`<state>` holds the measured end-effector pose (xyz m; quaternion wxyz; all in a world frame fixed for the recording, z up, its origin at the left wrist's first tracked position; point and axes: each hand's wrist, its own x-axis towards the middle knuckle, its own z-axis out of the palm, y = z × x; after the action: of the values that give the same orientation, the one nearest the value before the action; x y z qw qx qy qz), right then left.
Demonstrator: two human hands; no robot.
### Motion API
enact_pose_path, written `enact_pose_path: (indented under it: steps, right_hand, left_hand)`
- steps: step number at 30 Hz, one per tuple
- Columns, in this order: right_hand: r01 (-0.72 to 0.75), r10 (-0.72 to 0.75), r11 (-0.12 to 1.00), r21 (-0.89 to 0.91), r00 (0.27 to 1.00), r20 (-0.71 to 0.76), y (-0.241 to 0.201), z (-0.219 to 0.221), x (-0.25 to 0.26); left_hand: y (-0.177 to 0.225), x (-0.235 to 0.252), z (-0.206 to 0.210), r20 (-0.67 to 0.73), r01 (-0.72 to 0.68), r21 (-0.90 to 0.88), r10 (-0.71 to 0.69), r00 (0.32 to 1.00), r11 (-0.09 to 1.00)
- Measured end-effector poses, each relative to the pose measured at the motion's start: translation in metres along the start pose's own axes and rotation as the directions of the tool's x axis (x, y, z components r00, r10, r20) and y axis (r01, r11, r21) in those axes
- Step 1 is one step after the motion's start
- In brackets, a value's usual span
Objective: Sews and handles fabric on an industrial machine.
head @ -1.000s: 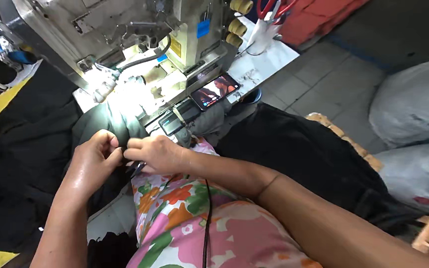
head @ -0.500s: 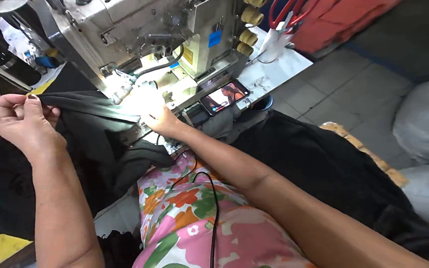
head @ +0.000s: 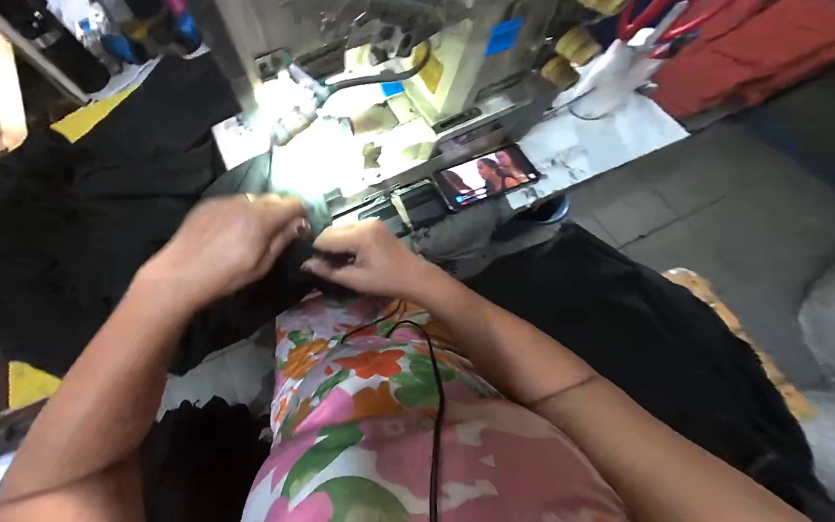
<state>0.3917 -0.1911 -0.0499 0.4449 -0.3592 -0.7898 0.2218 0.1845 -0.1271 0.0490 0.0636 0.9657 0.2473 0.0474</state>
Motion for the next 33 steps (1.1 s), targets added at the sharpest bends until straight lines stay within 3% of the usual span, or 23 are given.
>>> enact_pose_path:
  steps: [2,5,10,13,18,23,26,30,33]
  right_hand:
    - [-0.133,0.137,0.99,0.048,0.985,-0.102,0.011,0.003,0.002]
    - [-0.249,0.274,0.959,0.135,0.937,-0.217,0.021,0.009,0.011]
    - [-0.091,0.112,0.992,0.086,0.949,-0.294,0.027,0.019,0.023]
    - [-0.092,0.102,0.995,0.048,0.936,-0.337,0.02,0.022,0.024]
    - [-0.123,0.178,0.934,0.335,0.974,-0.14,-0.001,0.007,0.026]
    - [0.011,0.002,0.998,0.059,0.977,-0.213,0.002,0.0,0.03]
    - [0.008,0.021,0.991,0.137,0.978,-0.205,-0.006,-0.008,0.03]
    - [-0.17,0.167,0.968,0.182,0.985,0.034,-0.011,-0.022,0.033]
    - [-0.072,0.045,0.98,0.187,0.989,0.141,-0.021,-0.027,0.027]
  left_hand:
    - [-0.023,-0.002,-0.023,-0.038,0.087,-0.01,-0.087,0.995,0.996]
    - [-0.054,-0.009,-0.04,-0.106,0.094,-0.144,-0.11,0.988,0.985]
    - [-0.065,-0.014,-0.035,-0.108,0.093,-0.21,-0.118,0.987,0.973]
    - [-0.061,-0.013,-0.03,-0.177,0.053,-0.19,-0.087,0.98,0.98]
    - [-0.049,-0.01,-0.031,-0.27,-0.036,-0.177,-0.013,0.963,0.984]
    - [-0.034,-0.011,-0.032,-0.263,-0.101,-0.15,0.059,0.963,0.984]
    - [-0.031,-0.012,-0.032,-0.283,-0.144,-0.17,0.092,0.955,0.975]
    - [-0.024,-0.011,-0.029,-0.308,-0.188,-0.153,0.134,0.942,0.97]
    - [-0.011,-0.016,-0.017,-0.29,-0.182,-0.195,0.121,0.949,0.964]
